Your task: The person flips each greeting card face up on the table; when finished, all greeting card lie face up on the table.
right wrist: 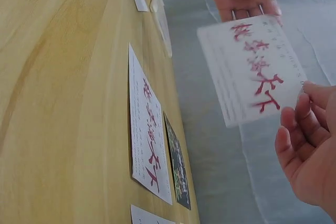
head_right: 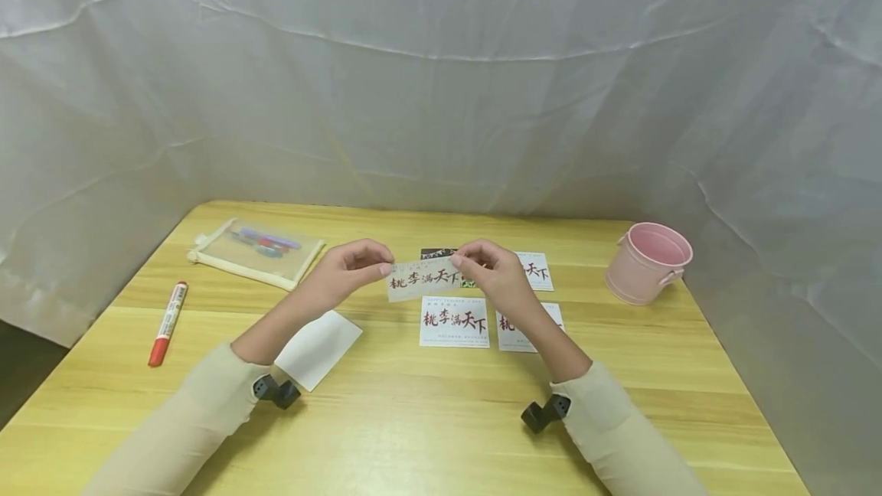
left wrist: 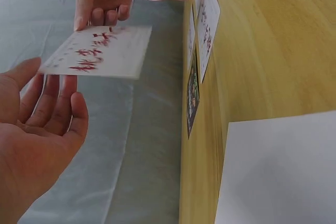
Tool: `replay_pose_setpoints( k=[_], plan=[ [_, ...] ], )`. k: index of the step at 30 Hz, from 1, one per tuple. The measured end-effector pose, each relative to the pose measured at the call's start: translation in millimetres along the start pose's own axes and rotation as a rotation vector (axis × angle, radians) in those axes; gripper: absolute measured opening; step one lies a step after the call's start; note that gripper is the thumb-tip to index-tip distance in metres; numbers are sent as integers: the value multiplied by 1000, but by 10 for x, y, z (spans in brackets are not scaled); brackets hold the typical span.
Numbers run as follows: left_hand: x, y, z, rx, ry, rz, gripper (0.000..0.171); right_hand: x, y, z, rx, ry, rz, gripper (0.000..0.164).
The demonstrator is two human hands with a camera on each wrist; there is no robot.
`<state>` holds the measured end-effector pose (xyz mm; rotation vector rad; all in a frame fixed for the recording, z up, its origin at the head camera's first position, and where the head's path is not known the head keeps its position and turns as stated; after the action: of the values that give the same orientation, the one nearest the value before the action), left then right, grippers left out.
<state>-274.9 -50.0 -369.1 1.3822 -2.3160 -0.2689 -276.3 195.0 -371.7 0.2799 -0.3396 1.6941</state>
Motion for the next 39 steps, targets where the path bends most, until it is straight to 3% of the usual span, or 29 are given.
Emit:
replay_pose_setpoints(
  k=[8, 14, 22, 28, 34, 39],
  plan=[
    [71, 11, 45, 1, 53, -53, 15, -33, 33, -27, 9, -19, -2, 26],
    [285, 46, 210, 46, 78, -86, 17, -191, 212, 45, 22, -132, 14, 24],
    [639, 228, 645, 163, 177, -39, 23, -543, 825, -15, -28, -236, 71, 23],
    [764, 358, 948, 218, 317, 22, 19, -752, 1177, -180, -62, -346, 89, 20],
    [777, 473, 1028, 223, 538, 131, 16, -855, 1349, -254, -93, -440, 73, 15],
    [796, 496, 1048, 228, 656, 175, 16, -945, 1431, -284, -95, -487, 68, 16]
  ],
)
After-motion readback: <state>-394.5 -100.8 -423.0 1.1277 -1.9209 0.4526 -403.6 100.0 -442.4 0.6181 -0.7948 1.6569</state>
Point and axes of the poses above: each hand's wrist, its own y-axis towards the middle knuckle, its own x-axis out of the back of the hand, z = x × y, the point moved 7 cm from there along y, towards the middle knuckle, and after that the axes turned 15 degrees about -x, right-handed, at the moved point
